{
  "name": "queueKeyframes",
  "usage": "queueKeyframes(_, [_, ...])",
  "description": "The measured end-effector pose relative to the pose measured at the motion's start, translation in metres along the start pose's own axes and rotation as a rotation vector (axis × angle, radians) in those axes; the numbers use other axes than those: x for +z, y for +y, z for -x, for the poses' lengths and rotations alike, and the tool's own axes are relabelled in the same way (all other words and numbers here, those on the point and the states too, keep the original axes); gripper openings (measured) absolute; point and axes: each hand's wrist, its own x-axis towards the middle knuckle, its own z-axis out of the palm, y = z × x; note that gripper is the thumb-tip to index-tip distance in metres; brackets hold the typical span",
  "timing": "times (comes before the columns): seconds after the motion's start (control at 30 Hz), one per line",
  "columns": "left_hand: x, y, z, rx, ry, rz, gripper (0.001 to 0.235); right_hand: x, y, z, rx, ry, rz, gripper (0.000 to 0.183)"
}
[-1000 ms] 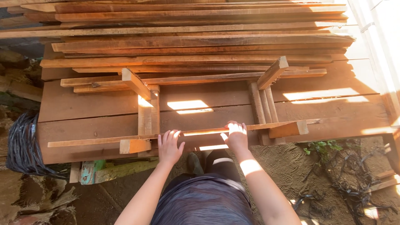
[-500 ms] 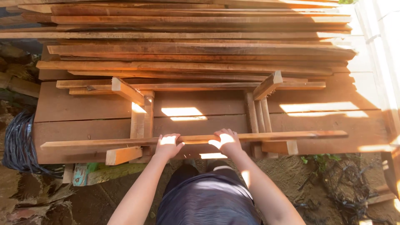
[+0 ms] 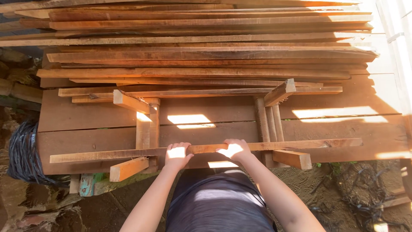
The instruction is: The person ties a bundle of thin wooden planks together using a black strap, securing it with a knot. They then lift the completed bundle and place it on top of a larger stack of similar wooden planks.
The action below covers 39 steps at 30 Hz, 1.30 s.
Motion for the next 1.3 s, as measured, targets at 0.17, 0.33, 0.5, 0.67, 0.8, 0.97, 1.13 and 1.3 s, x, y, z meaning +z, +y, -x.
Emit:
queueKeyframes(0.17, [-0.020,-0.012,0.006,0.027,-0.053,0.004,0.048,-0.006,-0.021,0.005,0.054,-0.033,-0.003,0.050])
queueKeyframes(0.33, [-0.030,-0.030,0.009,0.072,-0.078,0.072,0.050,0.004,-0.032,0.000,0.067,-0.007,-0.027,0.050])
queueKeyframes(0.5, [0.002,-0.034,-0.007,0.151,0.120,0.092,0.041,0.035,-0.016,-0.016,0.010,0.150,0.021,0.045])
queueKeyframes(0.67, [-0.005,-0.024,0.004,0.232,0.308,0.234,0.045,0.075,-0.014,-0.013,-0.229,0.738,0.079,0.052])
queueKeyframes(0.8, [0.038,-0.042,0.003,0.307,0.590,0.247,0.038,0.095,-0.014,-0.021,-0.239,0.835,0.045,0.040])
queueKeyframes(0.97, [0.007,-0.027,0.011,0.166,0.342,0.248,0.030,0.034,-0.034,0.005,-0.058,0.238,0.040,0.040])
queueKeyframes(1.13, [-0.029,-0.021,-0.007,0.063,0.024,0.182,0.020,0.005,-0.046,0.003,0.083,0.055,-0.089,0.041])
queueKeyframes(1.3, [-0.054,-0.012,-0.037,0.011,-0.238,0.086,0.031,0.002,-0.032,-0.037,0.113,-0.130,-0.087,0.050])
